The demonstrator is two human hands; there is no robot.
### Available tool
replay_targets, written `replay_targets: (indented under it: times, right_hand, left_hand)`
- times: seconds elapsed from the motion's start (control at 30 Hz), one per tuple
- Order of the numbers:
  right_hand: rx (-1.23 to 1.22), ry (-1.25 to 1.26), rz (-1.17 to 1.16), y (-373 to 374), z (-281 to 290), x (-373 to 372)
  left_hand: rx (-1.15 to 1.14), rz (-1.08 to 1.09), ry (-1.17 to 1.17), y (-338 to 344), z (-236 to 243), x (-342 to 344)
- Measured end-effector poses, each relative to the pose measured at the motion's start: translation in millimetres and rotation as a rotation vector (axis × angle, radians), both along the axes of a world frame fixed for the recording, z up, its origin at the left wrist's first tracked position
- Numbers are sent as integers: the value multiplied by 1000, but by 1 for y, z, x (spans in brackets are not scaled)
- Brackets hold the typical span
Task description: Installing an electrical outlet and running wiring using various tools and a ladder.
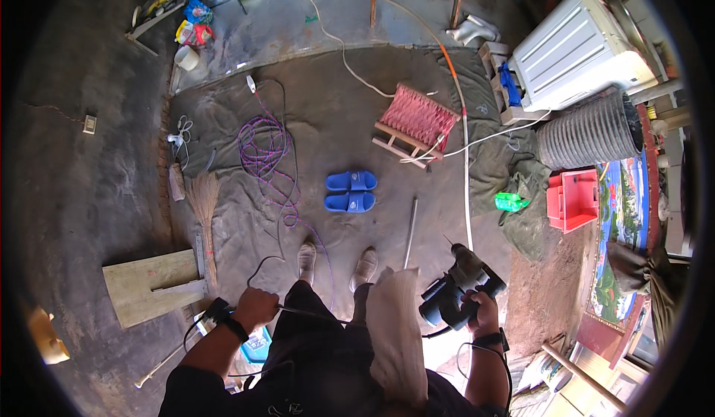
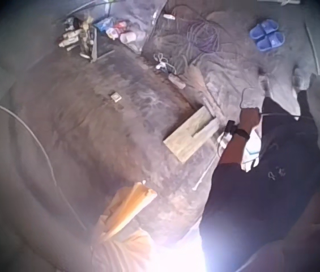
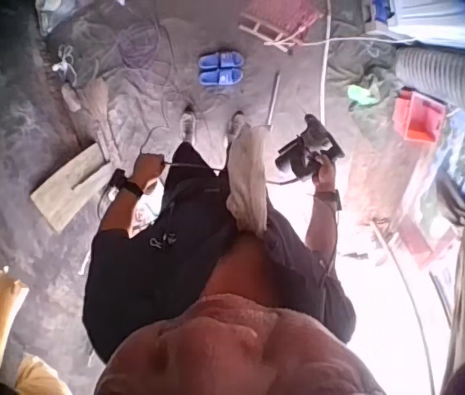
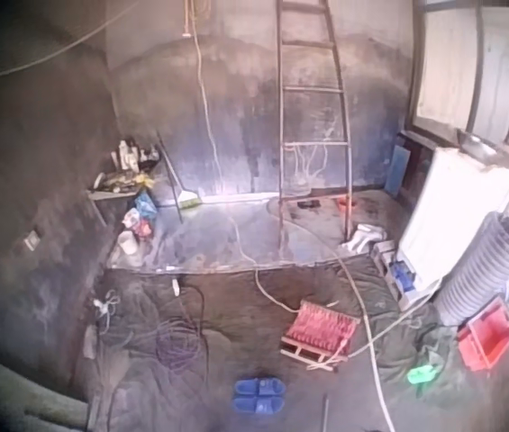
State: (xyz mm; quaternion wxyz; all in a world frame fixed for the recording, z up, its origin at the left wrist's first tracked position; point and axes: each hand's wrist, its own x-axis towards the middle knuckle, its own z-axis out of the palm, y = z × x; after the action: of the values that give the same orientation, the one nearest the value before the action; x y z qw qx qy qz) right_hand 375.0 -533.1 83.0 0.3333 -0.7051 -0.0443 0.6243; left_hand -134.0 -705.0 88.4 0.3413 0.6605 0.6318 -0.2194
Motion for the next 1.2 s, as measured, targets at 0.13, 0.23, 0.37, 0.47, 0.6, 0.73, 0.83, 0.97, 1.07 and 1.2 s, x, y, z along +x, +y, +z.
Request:
replay_targets:
  times: [0.13,0.23,0.37,0.47,0.6,0.73,0.83,0.97,1.07,1.2]
  right_hand:
    - [2,34,-20,-13,-2,34]
    - [-1,-15,-40,-13,0,32]
    - [16,-29,-94,-14,14,29]
    - [-20,4,-68,-8,14,23]
    - [32,-17,-46,8,21,-19]
    - [37,-36,-24,36,45,-79]
    - [66,-30,45,61,58,-121]
    - [136,-2,51,96,70,-179]
    - [183,35,54,125,78,-221]
    - [231,58,132,176,97,-282]
  left_hand:
    - [148,90,7,-14,22,-17]
    - [180,168,33,-21,37,-30]
    - [262,247,80,-27,45,-53]
    - [323,304,72,-21,45,-69]
    - [373,400,38,-3,40,-103]
    - [399,420,50,8,29,-160]
    - [426,518,82,16,27,-216]
    - [536,643,137,27,40,-280]
    - [597,785,134,34,35,-324]
    - [821,827,153,48,24,-365]
